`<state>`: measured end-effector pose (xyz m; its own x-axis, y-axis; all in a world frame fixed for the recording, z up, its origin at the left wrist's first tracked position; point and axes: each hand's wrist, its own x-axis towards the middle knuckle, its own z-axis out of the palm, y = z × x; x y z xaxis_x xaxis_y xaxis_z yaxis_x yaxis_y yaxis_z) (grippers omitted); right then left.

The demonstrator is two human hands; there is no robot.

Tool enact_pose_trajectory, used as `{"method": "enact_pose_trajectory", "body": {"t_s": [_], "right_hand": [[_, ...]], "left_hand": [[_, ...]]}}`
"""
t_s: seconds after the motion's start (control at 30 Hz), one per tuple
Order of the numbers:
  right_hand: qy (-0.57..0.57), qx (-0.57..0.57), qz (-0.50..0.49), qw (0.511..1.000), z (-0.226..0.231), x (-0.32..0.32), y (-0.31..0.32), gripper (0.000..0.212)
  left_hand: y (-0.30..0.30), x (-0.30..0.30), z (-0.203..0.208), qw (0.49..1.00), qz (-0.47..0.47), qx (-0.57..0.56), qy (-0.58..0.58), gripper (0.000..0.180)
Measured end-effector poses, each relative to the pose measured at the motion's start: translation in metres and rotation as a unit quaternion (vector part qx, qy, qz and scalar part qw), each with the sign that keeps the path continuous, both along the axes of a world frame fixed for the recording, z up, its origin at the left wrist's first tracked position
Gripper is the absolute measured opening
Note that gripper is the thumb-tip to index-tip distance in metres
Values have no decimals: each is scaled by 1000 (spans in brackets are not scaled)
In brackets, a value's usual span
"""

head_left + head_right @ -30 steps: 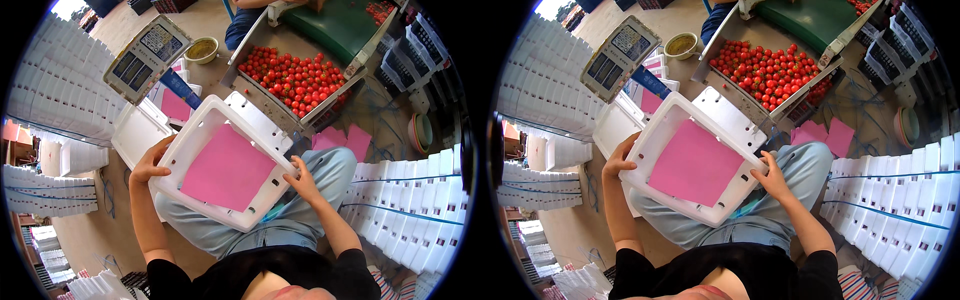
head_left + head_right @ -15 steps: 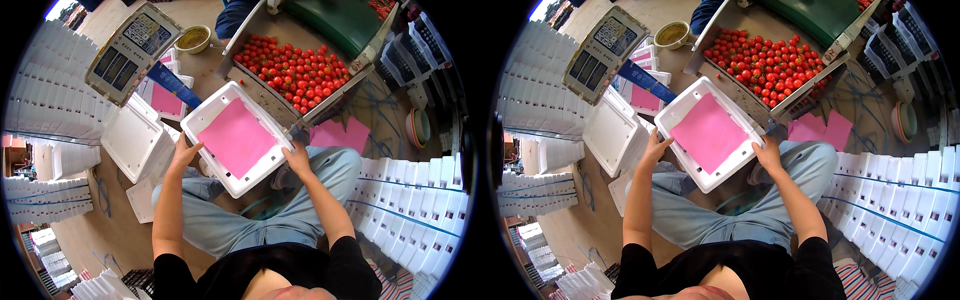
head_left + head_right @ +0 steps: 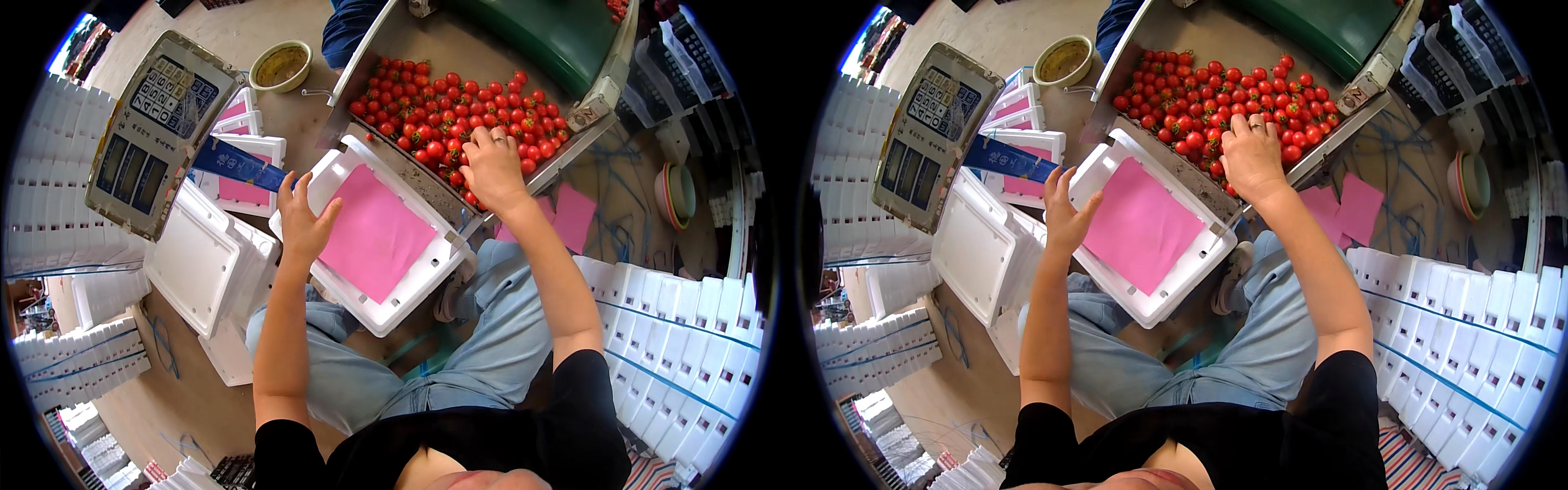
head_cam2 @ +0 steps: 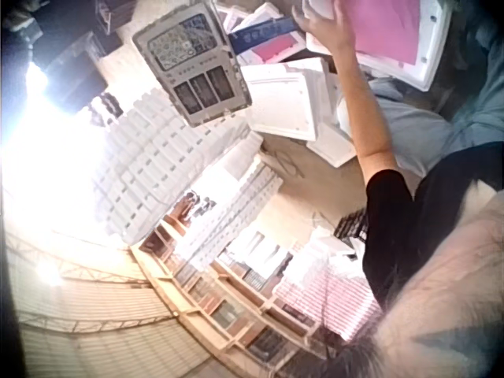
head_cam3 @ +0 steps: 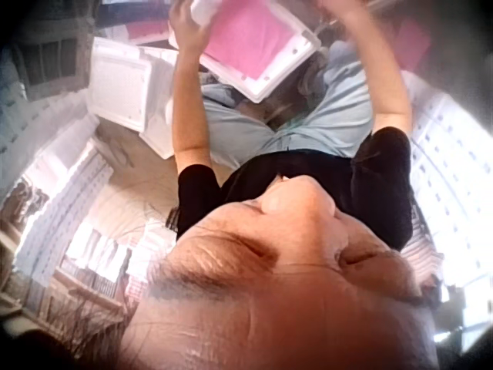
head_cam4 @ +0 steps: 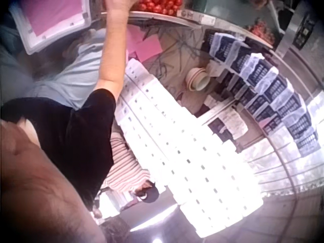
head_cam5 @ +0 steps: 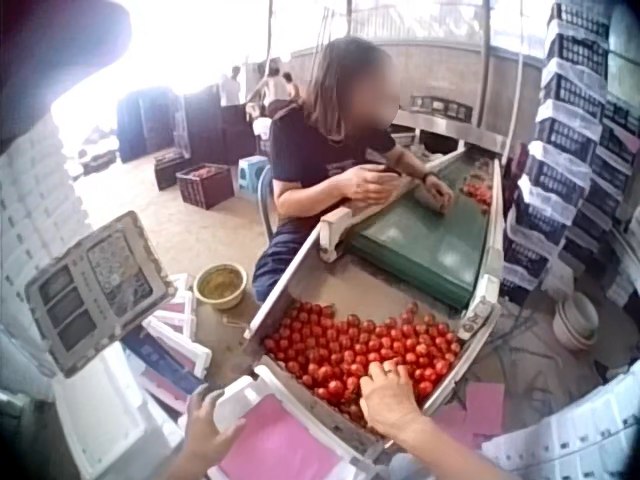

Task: The person sorts cherry tomatoes from a metal tray into a foam box, places a pink protective sheet on top, and seals it with a white foam lid.

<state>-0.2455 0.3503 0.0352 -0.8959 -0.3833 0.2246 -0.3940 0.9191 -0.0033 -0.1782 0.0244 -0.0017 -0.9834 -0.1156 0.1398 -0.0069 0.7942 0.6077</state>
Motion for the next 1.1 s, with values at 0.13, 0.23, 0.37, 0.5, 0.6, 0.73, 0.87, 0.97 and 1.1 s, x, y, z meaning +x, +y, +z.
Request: {"method": "enact_pose_trajectory", "body": {"t_s": [0.13,0.23,0.37,0.5,0.6,0.73,0.87,0.97,1.1], "right_hand": [[-23,-8,-6,1000,-10,-12,-4,17],[10,-131,8,991,16,8,2,18],[101,-390,-98,910,36,43,45,23],[34,-444,-284,849,-31,27,184,32],[-96,-541,-373,748,-61,-8,224,39],[138,-414,-244,866,-4,8,150,40],[-5,-391,-61,918,81,49,50,12],[-190,-272,208,920,61,99,-21,21],[-167,-105,356,913,-38,172,-47,22]], "left_hand": [[3,-17,9,1000,-10,16,21,60],[-7,-24,7,999,-4,26,40,55],[-24,-33,12,996,13,36,81,53],[-2,-80,12,988,11,71,137,54],[11,-116,10,976,11,-27,214,53],[-6,-150,27,937,26,-286,198,47],[7,-166,38,947,38,-315,48,24],[4,-153,38,943,52,-328,27,20],[2,-131,32,974,79,-211,22,22]]}}
